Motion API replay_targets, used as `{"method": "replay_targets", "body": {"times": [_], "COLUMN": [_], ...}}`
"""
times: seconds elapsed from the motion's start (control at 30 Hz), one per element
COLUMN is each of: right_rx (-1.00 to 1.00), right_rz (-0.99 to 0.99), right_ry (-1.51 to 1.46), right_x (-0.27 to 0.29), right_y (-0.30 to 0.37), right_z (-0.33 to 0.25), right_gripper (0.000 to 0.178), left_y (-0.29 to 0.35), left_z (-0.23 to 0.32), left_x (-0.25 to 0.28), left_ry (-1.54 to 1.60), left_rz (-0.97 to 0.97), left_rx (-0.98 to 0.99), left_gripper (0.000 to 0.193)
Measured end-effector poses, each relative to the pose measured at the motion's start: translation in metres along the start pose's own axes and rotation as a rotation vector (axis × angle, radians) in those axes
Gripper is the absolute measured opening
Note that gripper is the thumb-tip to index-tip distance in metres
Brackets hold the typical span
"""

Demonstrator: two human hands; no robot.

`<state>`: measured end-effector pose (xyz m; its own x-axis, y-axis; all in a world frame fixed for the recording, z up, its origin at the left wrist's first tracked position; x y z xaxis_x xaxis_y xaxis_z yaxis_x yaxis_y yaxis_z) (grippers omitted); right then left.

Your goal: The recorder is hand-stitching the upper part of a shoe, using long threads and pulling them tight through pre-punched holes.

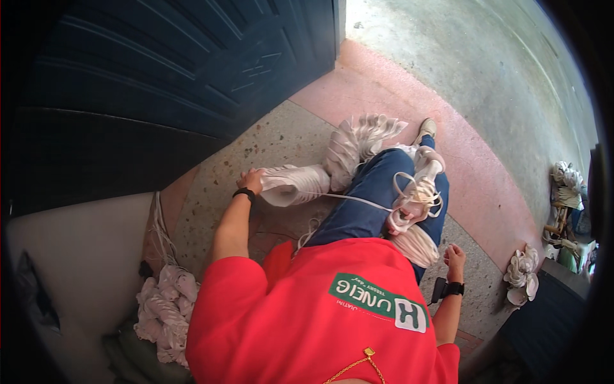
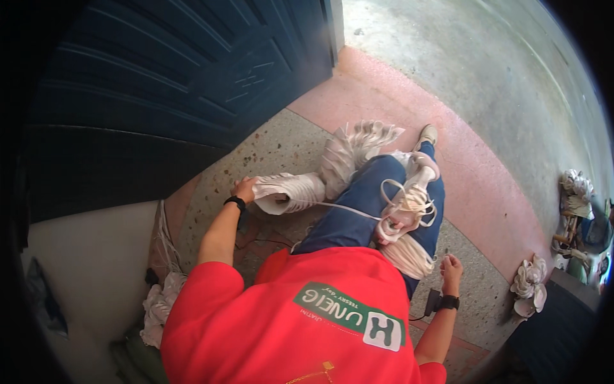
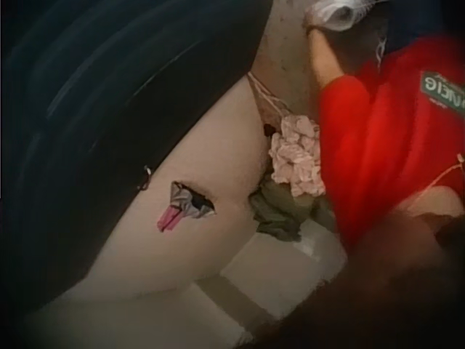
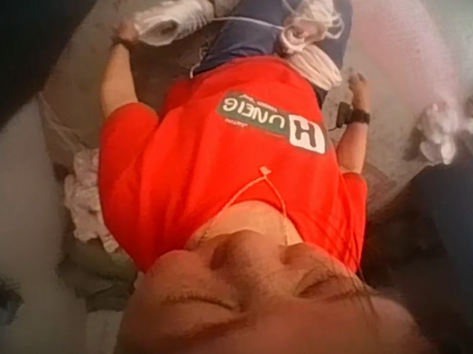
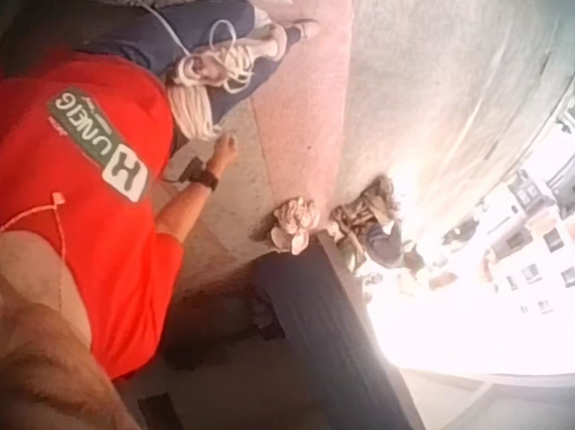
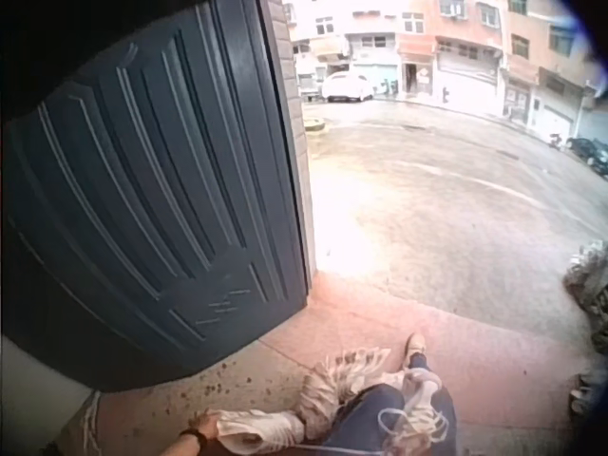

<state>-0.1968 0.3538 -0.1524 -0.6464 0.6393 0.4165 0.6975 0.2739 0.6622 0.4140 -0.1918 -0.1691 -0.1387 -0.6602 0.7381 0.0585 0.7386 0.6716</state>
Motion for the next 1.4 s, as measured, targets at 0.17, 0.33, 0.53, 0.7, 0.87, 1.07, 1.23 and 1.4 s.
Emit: {"method": "replay_targets", "body": {"times": [0.17,0.33,0.53,0.7,0.87,1.07,1.23,1.4], "right_rx": [0.098,0.243,0.336,0.758,1.202,1.4,0.895,0.728], "right_rz": [-0.004,-0.075,-0.001,-0.061,-0.368,-0.205,-0.491,-0.441], "right_ry": [0.013,-0.051,0.017,0.155,0.314,0.344,-0.121,-0.502], "right_x": [-0.005,-0.013,-0.031,-0.106,-0.249,-0.313,-0.252,-0.206], "right_y": [0.004,-0.023,0.008,0.064,0.209,0.234,0.192,0.143], "right_z": [-0.028,-0.067,-0.115,-0.194,-0.317,-0.339,-0.334,-0.309], "right_gripper": [0.023,0.025,0.026,0.023,0.048,0.059,0.044,0.032], "left_y": [-0.027,-0.031,-0.031,-0.006,0.161,0.242,0.202,0.102], "left_z": [-0.032,-0.075,-0.045,0.016,0.169,0.254,0.272,0.262], "left_x": [-0.026,-0.053,-0.06,0.066,0.245,0.262,0.208,0.041], "left_ry": [0.418,0.661,0.215,0.747,1.316,1.431,1.504,1.126], "left_rz": [0.093,0.336,0.424,0.218,-0.003,-0.183,-0.252,-0.188], "left_rx": [0.042,-0.236,-0.287,-0.368,-0.532,-0.813,-0.864,-0.774], "left_gripper": [0.063,0.061,0.042,0.031,0.035,0.039,0.035,0.033]}}
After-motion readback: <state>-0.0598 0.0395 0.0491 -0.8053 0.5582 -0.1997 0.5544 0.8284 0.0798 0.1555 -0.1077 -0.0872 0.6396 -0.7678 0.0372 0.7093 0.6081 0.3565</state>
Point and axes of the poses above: each hand's wrist, its own y-axis away from the middle knuckle, its own x-axis out of the back of the hand, z = x × y, the point moved 3 cm from there along -y, towards the middle knuckle, and after that the axes turned 1 degree about -z, right-handed, at the moved point
